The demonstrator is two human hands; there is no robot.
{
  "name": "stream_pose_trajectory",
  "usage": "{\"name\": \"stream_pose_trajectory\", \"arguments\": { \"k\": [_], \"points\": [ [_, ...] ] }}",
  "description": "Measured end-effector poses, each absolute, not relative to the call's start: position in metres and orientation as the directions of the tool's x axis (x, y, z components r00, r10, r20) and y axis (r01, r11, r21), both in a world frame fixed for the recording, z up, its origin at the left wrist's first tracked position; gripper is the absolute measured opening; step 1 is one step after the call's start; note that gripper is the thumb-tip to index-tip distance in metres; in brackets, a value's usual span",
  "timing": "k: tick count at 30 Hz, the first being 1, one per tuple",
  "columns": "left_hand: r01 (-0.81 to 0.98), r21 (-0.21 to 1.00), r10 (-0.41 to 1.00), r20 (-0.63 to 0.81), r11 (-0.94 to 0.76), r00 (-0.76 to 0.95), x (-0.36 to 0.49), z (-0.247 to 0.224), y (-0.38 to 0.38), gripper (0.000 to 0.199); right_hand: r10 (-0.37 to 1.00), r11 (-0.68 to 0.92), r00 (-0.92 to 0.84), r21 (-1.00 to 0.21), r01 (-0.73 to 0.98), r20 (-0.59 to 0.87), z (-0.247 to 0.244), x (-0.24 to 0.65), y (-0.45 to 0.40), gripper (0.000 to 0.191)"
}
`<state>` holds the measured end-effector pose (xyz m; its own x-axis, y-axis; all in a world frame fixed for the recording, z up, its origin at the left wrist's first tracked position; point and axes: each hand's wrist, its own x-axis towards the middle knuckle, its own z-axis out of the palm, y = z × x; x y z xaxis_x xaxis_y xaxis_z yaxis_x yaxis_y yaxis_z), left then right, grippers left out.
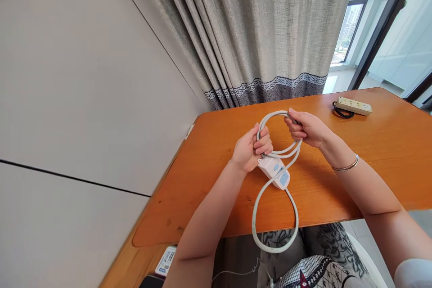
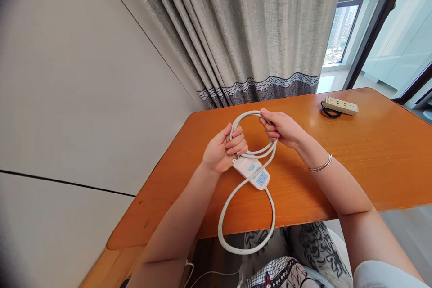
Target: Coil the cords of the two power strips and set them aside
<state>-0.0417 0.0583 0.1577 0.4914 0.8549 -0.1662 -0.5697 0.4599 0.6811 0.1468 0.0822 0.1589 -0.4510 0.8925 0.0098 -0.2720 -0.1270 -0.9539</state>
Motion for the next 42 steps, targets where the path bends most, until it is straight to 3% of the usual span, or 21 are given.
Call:
{"name": "stream_pose_trajectory", "arguments": {
  "k": [5, 11, 14, 17, 25, 35, 38, 40, 42],
  "points": [
    [-0.668, 0.601, 0.885, -0.16, 0.438, 0.437, -0.047, 0.145, 0.058, 0.042, 0.937, -0.099, -0.348, -0.937, -0.334, 0.025, 0.132, 0.14, 0.087, 0.052],
    [-0.781, 0.524, 0.937, -0.12, 0.34, 0.328, -0.053, 0.129, 0.057, 0.04, 0.912, -0.197, -0.41, -0.901, -0.386, -0.024, 0.1, 0.14, 0.067, 0.05],
    [-0.798, 0.494, 0.938, -0.152, 0.346, 0.313, -0.052, 0.122, 0.058, 0.04, 0.868, -0.288, -0.481, -0.914, -0.286, -0.124, 0.086, 0.14, 0.058, 0.053],
    [-0.798, 0.463, 0.923, -0.204, 0.385, 0.327, -0.051, 0.118, 0.06, 0.041, 0.853, -0.272, -0.498, -0.948, -0.163, -0.159, 0.08, 0.142, 0.06, 0.056],
    [-0.71, 0.445, 0.837, -0.312, 0.546, 0.449, -0.054, 0.114, 0.059, 0.041, 0.998, -0.048, -0.058, -0.978, -0.201, -0.037, 0.09, 0.175, 0.083, 0.056],
    [-0.568, 0.496, 0.75, -0.355, 0.657, 0.558, -0.05, 0.114, 0.055, 0.045, 0.991, 0.063, 0.131, -0.95, -0.307, 0.024, 0.09, 0.21, 0.104, 0.042],
    [-0.563, 0.527, 0.767, -0.352, 0.636, 0.537, -0.048, 0.116, 0.053, 0.047, 0.978, 0.124, 0.187, -0.982, -0.14, 0.097, 0.086, 0.216, 0.108, 0.042],
    [-0.577, 0.567, 0.803, -0.329, 0.588, 0.497, -0.047, 0.119, 0.051, 0.047, 0.951, 0.206, 0.202, -0.966, 0.155, 0.236, 0.084, 0.213, 0.107, 0.044],
    [-0.594, 0.605, 0.843, -0.297, 0.529, 0.448, -0.047, 0.121, 0.048, 0.047, 0.887, 0.317, 0.156, -0.818, 0.48, 0.435, 0.083, 0.205, 0.1, 0.045]
  ]
}}
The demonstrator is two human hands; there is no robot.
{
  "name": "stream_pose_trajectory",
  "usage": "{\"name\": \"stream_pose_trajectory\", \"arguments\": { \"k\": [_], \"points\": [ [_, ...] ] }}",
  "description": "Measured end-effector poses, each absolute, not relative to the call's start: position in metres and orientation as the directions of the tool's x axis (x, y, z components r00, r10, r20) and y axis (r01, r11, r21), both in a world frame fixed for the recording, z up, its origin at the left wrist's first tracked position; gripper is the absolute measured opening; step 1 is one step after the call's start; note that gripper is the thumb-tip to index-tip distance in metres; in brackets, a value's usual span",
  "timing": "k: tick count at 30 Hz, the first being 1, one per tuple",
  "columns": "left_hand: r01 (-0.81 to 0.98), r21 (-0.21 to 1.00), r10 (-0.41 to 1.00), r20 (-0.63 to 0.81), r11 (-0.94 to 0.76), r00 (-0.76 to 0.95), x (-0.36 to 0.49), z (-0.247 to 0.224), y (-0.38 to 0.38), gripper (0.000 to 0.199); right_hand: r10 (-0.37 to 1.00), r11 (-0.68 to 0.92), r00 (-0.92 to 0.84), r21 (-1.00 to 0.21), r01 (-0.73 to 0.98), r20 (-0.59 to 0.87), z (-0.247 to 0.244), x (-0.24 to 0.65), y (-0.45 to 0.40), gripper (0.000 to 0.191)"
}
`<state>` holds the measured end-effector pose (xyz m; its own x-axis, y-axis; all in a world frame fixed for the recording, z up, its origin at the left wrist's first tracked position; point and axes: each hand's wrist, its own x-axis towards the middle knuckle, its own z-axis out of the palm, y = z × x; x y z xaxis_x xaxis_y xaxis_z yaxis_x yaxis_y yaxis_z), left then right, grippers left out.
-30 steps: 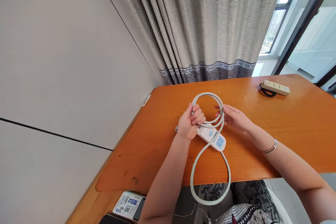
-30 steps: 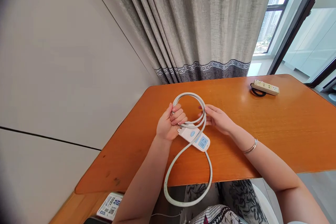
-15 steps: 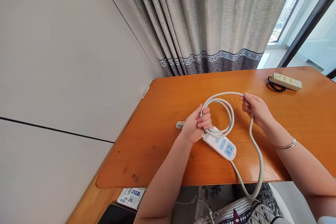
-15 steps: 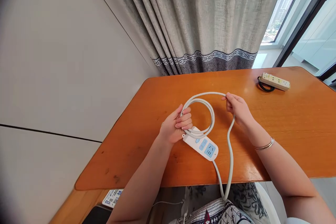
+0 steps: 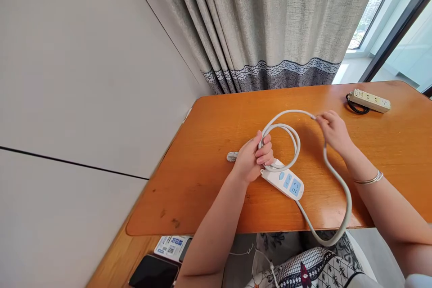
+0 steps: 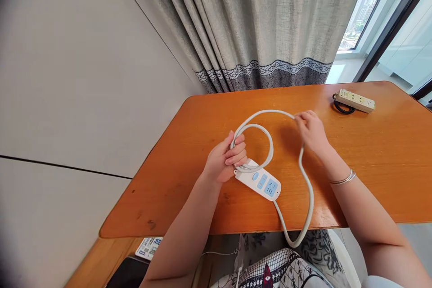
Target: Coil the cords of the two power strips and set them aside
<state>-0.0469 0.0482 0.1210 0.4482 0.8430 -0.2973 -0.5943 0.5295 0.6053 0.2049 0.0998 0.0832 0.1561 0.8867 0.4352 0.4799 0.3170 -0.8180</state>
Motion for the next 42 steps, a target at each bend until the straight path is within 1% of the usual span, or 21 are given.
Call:
{"name": "stream_pose_trajectory", "arguments": {
  "k": [1, 2, 3, 4, 5, 6, 8, 9, 11, 13, 15, 19, 22, 29, 34, 38, 42],
  "points": [
    [-0.599, 0.62, 0.857, -0.285, 0.506, 0.429, -0.047, 0.122, 0.047, 0.046, 0.846, 0.373, 0.105, -0.722, 0.582, 0.522, 0.084, 0.199, 0.094, 0.046],
    [-0.6, 0.633, 0.866, -0.276, 0.49, 0.416, -0.047, 0.123, 0.046, 0.045, 0.811, 0.433, 0.044, -0.648, 0.626, 0.584, 0.084, 0.192, 0.088, 0.047],
    [-0.596, 0.644, 0.871, -0.27, 0.48, 0.411, -0.047, 0.123, 0.045, 0.045, 0.79, 0.493, -0.018, -0.617, 0.614, 0.613, 0.085, 0.186, 0.081, 0.05],
    [-0.591, 0.653, 0.874, -0.262, 0.473, 0.41, -0.047, 0.123, 0.045, 0.045, 0.792, 0.539, -0.08, -0.632, 0.556, 0.605, 0.086, 0.179, 0.075, 0.052],
    [-0.586, 0.662, 0.875, -0.252, 0.467, 0.413, -0.046, 0.123, 0.044, 0.045, 0.813, 0.556, -0.136, -0.683, 0.473, 0.567, 0.086, 0.173, 0.07, 0.054],
    [-0.581, 0.67, 0.876, -0.24, 0.461, 0.418, -0.046, 0.123, 0.044, 0.045, 0.844, 0.534, -0.18, -0.754, 0.383, 0.506, 0.085, 0.167, 0.065, 0.057],
    [-0.571, 0.684, 0.875, -0.222, 0.454, 0.43, -0.046, 0.122, 0.044, 0.045, 0.907, 0.405, -0.217, -0.888, 0.219, 0.36, 0.084, 0.158, 0.06, 0.067],
    [-0.565, 0.689, 0.873, -0.217, 0.453, 0.436, -0.046, 0.122, 0.043, 0.045, 0.931, 0.325, -0.225, -0.934, 0.148, 0.288, 0.083, 0.155, 0.059, 0.069],
    [-0.552, 0.697, 0.866, -0.211, 0.458, 0.452, -0.047, 0.122, 0.043, 0.044, 0.947, 0.177, -0.278, -0.984, 0.027, 0.162, 0.084, 0.152, 0.059, 0.063],
    [-0.536, 0.701, 0.854, -0.208, 0.47, 0.477, -0.047, 0.122, 0.043, 0.044, 0.935, 0.055, -0.346, -0.996, -0.072, 0.077, 0.087, 0.152, 0.06, 0.05],
    [-0.527, 0.698, 0.841, -0.205, 0.484, 0.501, -0.048, 0.121, 0.043, 0.045, 0.929, -0.026, -0.369, -0.988, -0.15, 0.031, 0.092, 0.154, 0.061, 0.043],
    [-0.543, 0.673, 0.831, -0.203, 0.502, 0.518, -0.047, 0.119, 0.044, 0.046, 0.938, -0.104, -0.348, -0.961, -0.257, -0.008, 0.102, 0.159, 0.061, 0.041],
    [-0.563, 0.644, 0.827, -0.209, 0.518, 0.522, -0.045, 0.12, 0.045, 0.045, 0.936, -0.137, -0.351, -0.945, -0.296, -0.026, 0.104, 0.161, 0.062, 0.039],
    [-0.612, 0.558, 0.817, -0.249, 0.561, 0.521, -0.043, 0.121, 0.045, 0.046, 0.947, -0.118, -0.321, -0.943, -0.31, -0.013, 0.102, 0.159, 0.063, 0.039],
    [-0.612, 0.549, 0.813, -0.262, 0.568, 0.52, -0.043, 0.119, 0.046, 0.045, 0.938, -0.099, -0.346, -0.958, -0.271, 0.001, 0.102, 0.161, 0.064, 0.04],
    [-0.62, 0.549, 0.82, -0.267, 0.561, 0.506, -0.043, 0.119, 0.045, 0.044, 0.918, -0.13, -0.396, -0.967, -0.218, -0.034, 0.1, 0.164, 0.066, 0.043],
    [-0.639, 0.535, 0.829, -0.283, 0.553, 0.482, -0.041, 0.119, 0.044, 0.042, 0.925, -0.121, -0.38, -0.966, -0.229, -0.026, 0.094, 0.164, 0.068, 0.047]
  ]
}}
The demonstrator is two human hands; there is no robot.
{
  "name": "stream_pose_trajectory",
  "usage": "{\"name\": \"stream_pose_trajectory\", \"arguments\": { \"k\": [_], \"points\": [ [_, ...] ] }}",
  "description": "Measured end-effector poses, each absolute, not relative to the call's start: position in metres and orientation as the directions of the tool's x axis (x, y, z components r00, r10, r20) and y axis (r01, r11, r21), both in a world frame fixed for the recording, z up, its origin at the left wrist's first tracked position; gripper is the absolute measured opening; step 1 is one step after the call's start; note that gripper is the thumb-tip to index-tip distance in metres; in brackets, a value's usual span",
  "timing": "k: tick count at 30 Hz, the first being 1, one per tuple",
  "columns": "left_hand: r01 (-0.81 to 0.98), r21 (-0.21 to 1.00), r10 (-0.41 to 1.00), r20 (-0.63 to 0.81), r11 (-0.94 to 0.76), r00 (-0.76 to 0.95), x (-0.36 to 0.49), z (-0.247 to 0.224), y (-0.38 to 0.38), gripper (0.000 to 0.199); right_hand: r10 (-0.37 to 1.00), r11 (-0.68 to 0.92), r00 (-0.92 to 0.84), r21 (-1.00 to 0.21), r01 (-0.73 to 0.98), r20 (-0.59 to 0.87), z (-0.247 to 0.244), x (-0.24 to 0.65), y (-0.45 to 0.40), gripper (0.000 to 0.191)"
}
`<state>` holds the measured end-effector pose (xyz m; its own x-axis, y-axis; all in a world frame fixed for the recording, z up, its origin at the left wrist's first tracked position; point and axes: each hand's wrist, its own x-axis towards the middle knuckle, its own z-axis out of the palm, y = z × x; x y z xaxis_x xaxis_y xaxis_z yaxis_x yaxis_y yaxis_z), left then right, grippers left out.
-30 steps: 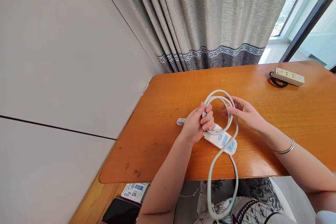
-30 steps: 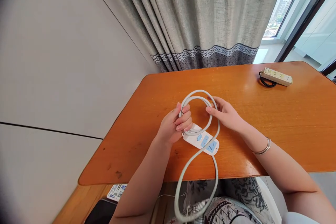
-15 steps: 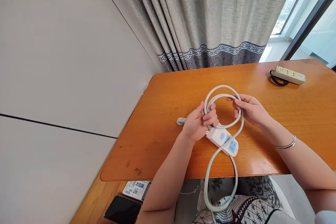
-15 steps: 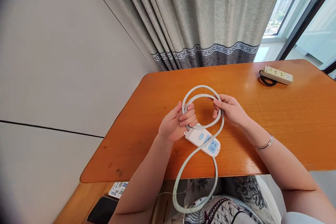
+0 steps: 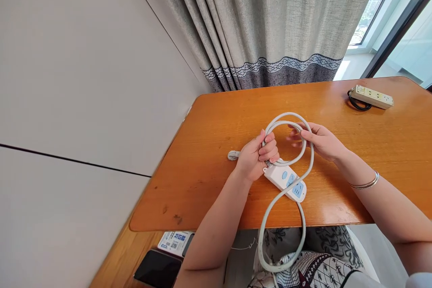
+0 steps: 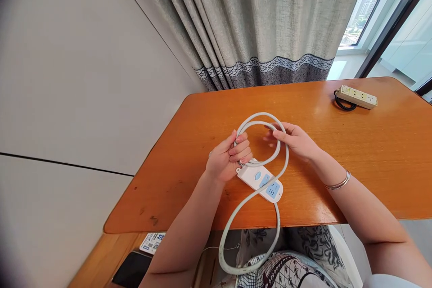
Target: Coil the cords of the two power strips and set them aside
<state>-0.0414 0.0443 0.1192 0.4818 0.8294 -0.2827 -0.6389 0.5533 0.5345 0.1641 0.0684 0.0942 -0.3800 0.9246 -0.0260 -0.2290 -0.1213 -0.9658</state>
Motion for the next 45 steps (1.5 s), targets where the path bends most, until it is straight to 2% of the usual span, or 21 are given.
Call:
{"name": "stream_pose_trajectory", "arguments": {
  "k": [4, 8, 13, 15, 20, 27, 30, 33, 35, 37, 38, 39, 40, 41, 42, 43, 45],
  "points": [
    [-0.673, 0.529, 0.855, -0.28, 0.517, 0.437, -0.044, 0.121, 0.046, 0.04, 0.947, -0.12, -0.318, -0.966, -0.228, -0.043, 0.086, 0.162, 0.071, 0.044],
    [-0.744, 0.552, 0.926, -0.232, 0.376, 0.296, -0.053, 0.127, 0.049, 0.039, 0.947, -0.128, -0.313, -0.979, -0.157, -0.074, 0.08, 0.156, 0.068, 0.043],
    [-0.775, 0.577, 0.963, -0.212, 0.26, 0.165, -0.059, 0.136, 0.049, 0.039, 0.963, 0.007, -0.268, -0.995, -0.1, 0.034, 0.08, 0.149, 0.063, 0.042],
    [-0.777, 0.588, 0.972, -0.198, 0.223, 0.129, -0.058, 0.136, 0.048, 0.04, 0.962, -0.012, -0.274, -0.995, -0.101, 0.016, 0.079, 0.149, 0.065, 0.04],
    [-0.767, 0.631, 0.989, -0.145, 0.118, 0.032, -0.054, 0.132, 0.049, 0.037, 0.914, -0.148, -0.397, -0.978, -0.147, -0.079, 0.068, 0.148, 0.067, 0.044],
    [-0.699, 0.688, 0.956, -0.025, -0.196, -0.292, -0.057, 0.13, 0.052, 0.035, 0.741, -0.249, -0.666, -0.955, -0.16, -0.082, 0.077, 0.132, 0.039, 0.058],
    [-0.698, 0.645, 0.925, 0.037, -0.311, -0.378, -0.064, 0.133, 0.052, 0.035, 0.686, -0.3, -0.719, -0.943, -0.143, -0.109, 0.079, 0.127, 0.03, 0.06],
    [-0.696, 0.567, 0.876, 0.102, -0.441, -0.472, -0.076, 0.136, 0.054, 0.034, 0.635, -0.369, -0.751, -0.925, -0.09, -0.18, 0.071, 0.128, 0.031, 0.047],
    [-0.663, 0.557, 0.835, 0.107, -0.5, -0.54, -0.082, 0.138, 0.055, 0.036, 0.651, -0.325, -0.729, -0.946, -0.013, -0.214, 0.063, 0.13, 0.033, 0.035],
    [-0.609, 0.603, 0.806, 0.1, -0.515, -0.583, -0.086, 0.139, 0.056, 0.038, 0.765, -0.096, -0.612, -0.975, 0.199, -0.2, 0.059, 0.132, 0.034, 0.029],
    [-0.583, 0.634, 0.803, 0.103, -0.508, -0.587, -0.085, 0.139, 0.056, 0.039, 0.839, 0.069, -0.523, -0.923, 0.378, -0.152, 0.059, 0.133, 0.032, 0.028],
    [-0.564, 0.661, 0.807, 0.11, -0.495, -0.58, -0.084, 0.139, 0.055, 0.039, 0.894, 0.224, -0.443, -0.787, 0.575, -0.07, 0.062, 0.133, 0.03, 0.029],
    [-0.553, 0.681, 0.818, 0.119, -0.48, -0.563, -0.082, 0.138, 0.055, 0.04, 0.915, 0.342, -0.403, -0.583, 0.737, 0.027, 0.068, 0.132, 0.027, 0.031],
    [-0.548, 0.695, 0.83, 0.128, -0.465, -0.543, -0.079, 0.137, 0.055, 0.04, 0.905, 0.423, -0.41, -0.361, 0.831, 0.118, 0.075, 0.131, 0.023, 0.032],
    [-0.546, 0.706, 0.842, 0.133, -0.451, -0.523, -0.076, 0.136, 0.054, 0.04, 0.871, 0.485, -0.456, -0.167, 0.858, 0.184, 0.084, 0.13, 0.019, 0.033],
    [-0.545, 0.717, 0.853, 0.132, -0.434, -0.505, -0.073, 0.135, 0.054, 0.039, 0.821, 0.54, -0.52, -0.024, 0.841, 0.235, 0.093, 0.128, 0.015, 0.032],
    [-0.543, 0.74, 0.874, 0.123, -0.397, -0.471, -0.069, 0.133, 0.053, 0.039, 0.692, 0.645, -0.651, 0.138, 0.752, 0.311, 0.114, 0.123, 0.009, 0.03]
  ]
}}
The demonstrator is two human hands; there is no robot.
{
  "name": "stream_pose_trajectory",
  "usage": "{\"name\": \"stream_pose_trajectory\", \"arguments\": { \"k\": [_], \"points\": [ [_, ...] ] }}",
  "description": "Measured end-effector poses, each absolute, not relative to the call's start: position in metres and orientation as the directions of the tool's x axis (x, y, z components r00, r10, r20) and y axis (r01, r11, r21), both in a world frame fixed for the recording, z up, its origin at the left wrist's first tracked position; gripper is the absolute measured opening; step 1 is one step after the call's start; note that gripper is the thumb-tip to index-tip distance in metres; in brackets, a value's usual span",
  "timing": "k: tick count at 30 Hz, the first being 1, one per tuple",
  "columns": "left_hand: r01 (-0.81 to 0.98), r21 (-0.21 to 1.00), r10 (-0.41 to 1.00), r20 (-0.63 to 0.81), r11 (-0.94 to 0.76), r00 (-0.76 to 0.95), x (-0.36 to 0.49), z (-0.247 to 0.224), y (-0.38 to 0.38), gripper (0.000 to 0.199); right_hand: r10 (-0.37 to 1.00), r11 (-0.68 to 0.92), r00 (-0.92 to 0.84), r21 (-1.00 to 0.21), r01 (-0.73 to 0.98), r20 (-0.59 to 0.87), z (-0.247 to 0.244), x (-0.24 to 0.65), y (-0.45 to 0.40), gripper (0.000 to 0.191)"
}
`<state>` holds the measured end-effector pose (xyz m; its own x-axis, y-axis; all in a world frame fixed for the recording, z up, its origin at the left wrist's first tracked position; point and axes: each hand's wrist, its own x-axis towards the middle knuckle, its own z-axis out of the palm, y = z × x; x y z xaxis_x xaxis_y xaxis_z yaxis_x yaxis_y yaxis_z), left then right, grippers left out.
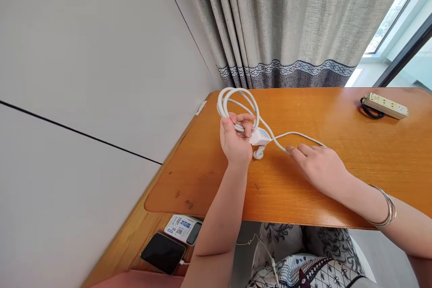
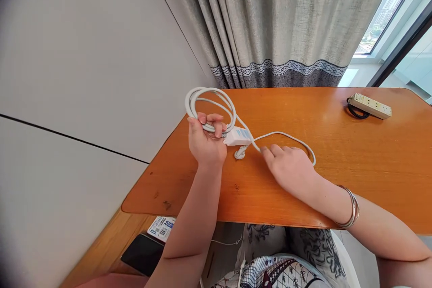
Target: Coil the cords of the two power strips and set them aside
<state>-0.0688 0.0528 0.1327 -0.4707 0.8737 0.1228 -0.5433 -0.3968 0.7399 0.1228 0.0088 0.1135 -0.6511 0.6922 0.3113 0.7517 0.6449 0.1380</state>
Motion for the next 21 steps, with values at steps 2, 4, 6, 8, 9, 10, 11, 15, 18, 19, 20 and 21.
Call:
{"name": "stream_pose_trajectory", "arguments": {
  "k": [2, 4, 6, 8, 9, 10, 11, 15, 18, 19, 20, 21],
  "points": [
    [-0.546, 0.758, 0.899, 0.122, -0.358, -0.419, -0.067, 0.131, 0.052, 0.038, 0.564, 0.719, -0.729, 0.202, 0.664, 0.388, 0.131, 0.117, 0.005, 0.03],
    [-0.55, 0.774, 0.928, 0.128, -0.314, -0.349, -0.066, 0.129, 0.051, 0.037, 0.453, 0.771, -0.758, 0.221, 0.597, 0.469, 0.145, 0.11, 0.004, 0.031],
    [-0.547, 0.796, 0.954, 0.124, -0.26, -0.273, -0.065, 0.127, 0.049, 0.036, 0.37, 0.802, -0.745, 0.214, 0.558, 0.555, 0.155, 0.105, 0.005, 0.032],
    [-0.534, 0.823, 0.977, 0.113, -0.194, -0.181, -0.065, 0.125, 0.046, 0.034, 0.326, 0.817, -0.706, 0.187, 0.545, 0.628, 0.163, 0.102, 0.009, 0.03],
    [-0.523, 0.836, 0.986, 0.114, -0.163, -0.125, -0.065, 0.123, 0.044, 0.033, 0.325, 0.82, -0.685, 0.166, 0.547, 0.652, 0.167, 0.101, 0.013, 0.029],
    [-0.509, 0.851, 0.991, 0.119, -0.132, -0.059, -0.065, 0.121, 0.042, 0.031, 0.338, 0.821, -0.665, 0.138, 0.555, 0.666, 0.171, 0.101, 0.019, 0.029],
    [-0.489, 0.867, 0.992, 0.123, -0.098, 0.019, -0.065, 0.12, 0.04, 0.03, 0.36, 0.819, -0.647, 0.105, 0.564, 0.672, 0.174, 0.102, 0.026, 0.028],
    [-0.421, 0.907, 0.949, 0.107, 0.029, 0.297, -0.065, 0.122, 0.034, 0.037, 0.457, 0.817, -0.579, -0.061, 0.574, 0.676, 0.181, 0.105, 0.06, 0.031],
    [-0.48, 0.873, 0.935, 0.094, 0.088, 0.343, -0.067, 0.13, 0.031, 0.043, 0.555, 0.802, -0.51, -0.259, 0.539, 0.657, 0.175, 0.104, 0.077, 0.033],
    [-0.507, 0.855, 0.933, 0.085, 0.113, 0.351, -0.067, 0.132, 0.03, 0.044, 0.597, 0.787, -0.497, -0.339, 0.515, 0.63, 0.173, 0.104, 0.08, 0.035],
    [-0.531, 0.836, 0.928, 0.074, 0.142, 0.365, -0.068, 0.134, 0.029, 0.045, 0.637, 0.767, -0.499, -0.422, 0.483, 0.587, 0.171, 0.104, 0.083, 0.038],
    [-0.553, 0.816, 0.922, 0.067, 0.169, 0.381, -0.069, 0.136, 0.029, 0.046, 0.672, 0.74, -0.519, -0.505, 0.444, 0.528, 0.17, 0.105, 0.084, 0.041]
  ]
}}
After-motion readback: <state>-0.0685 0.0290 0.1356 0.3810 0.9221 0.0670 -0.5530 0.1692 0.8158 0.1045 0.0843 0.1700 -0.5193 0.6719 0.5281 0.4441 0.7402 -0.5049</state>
